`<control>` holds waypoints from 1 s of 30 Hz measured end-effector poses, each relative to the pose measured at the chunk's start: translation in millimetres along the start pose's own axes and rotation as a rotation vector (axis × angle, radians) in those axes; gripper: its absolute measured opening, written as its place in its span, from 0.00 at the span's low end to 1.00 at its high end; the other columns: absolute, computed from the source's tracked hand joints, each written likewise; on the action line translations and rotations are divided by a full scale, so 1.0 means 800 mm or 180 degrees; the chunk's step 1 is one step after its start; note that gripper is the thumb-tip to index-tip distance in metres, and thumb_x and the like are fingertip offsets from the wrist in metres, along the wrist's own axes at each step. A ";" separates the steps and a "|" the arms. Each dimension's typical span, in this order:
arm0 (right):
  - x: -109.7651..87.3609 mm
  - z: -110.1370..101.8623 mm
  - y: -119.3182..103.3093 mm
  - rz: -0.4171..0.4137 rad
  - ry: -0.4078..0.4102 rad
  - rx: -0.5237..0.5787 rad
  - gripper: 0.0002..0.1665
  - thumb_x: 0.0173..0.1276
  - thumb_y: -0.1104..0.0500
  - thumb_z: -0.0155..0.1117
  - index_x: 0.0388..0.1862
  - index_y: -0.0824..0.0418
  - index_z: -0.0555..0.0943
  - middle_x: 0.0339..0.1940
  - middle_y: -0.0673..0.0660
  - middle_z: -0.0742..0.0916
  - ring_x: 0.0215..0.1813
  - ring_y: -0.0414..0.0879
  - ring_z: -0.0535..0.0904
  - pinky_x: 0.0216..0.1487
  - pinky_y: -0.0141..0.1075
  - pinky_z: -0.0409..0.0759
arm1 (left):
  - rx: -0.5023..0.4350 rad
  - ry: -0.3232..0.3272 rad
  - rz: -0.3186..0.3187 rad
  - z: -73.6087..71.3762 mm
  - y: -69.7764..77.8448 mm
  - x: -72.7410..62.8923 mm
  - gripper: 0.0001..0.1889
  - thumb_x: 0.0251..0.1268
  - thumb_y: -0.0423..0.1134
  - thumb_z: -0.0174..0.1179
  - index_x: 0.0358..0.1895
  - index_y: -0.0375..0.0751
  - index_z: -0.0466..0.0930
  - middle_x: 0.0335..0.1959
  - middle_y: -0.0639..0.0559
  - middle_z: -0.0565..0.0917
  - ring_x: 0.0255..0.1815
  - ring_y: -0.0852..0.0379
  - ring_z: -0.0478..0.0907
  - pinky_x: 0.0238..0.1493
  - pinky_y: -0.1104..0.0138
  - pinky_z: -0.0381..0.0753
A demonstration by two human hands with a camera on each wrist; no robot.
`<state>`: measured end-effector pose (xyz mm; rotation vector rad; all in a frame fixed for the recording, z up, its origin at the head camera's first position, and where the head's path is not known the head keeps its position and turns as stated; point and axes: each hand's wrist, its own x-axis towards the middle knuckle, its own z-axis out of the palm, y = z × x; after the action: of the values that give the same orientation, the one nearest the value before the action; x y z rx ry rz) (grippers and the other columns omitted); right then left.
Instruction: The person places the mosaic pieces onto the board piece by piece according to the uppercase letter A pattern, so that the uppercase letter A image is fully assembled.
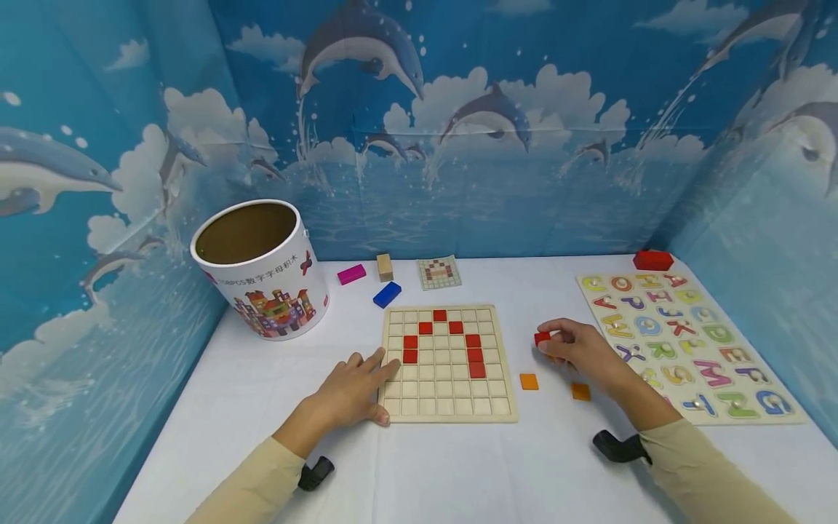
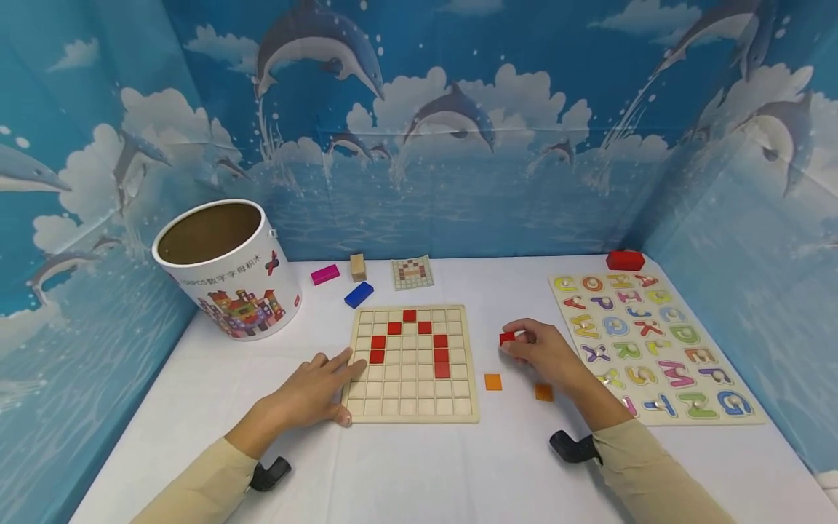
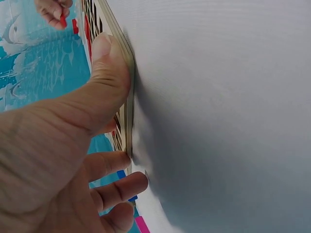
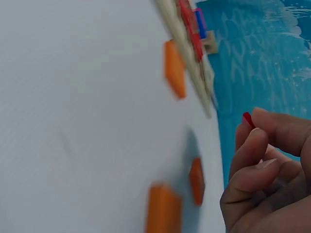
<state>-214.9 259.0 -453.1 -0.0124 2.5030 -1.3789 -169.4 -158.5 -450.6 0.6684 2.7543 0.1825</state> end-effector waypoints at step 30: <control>0.024 0.222 -0.120 -0.1007 -0.0506 -0.0610 0.10 0.66 0.64 0.67 0.46 0.59 0.79 0.22 0.48 0.78 0.21 0.40 0.71 0.24 0.32 0.68 | 0.0025 -0.0041 -0.0037 -0.002 0.002 0.000 0.48 0.52 0.61 0.71 0.76 0.49 0.65 0.80 0.40 0.60 0.66 0.43 0.67 0.65 0.46 0.69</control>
<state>-201.5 56.7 -467.6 -0.5564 2.5639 -1.1824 -169.1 -157.6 -448.7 0.6532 2.7474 0.1644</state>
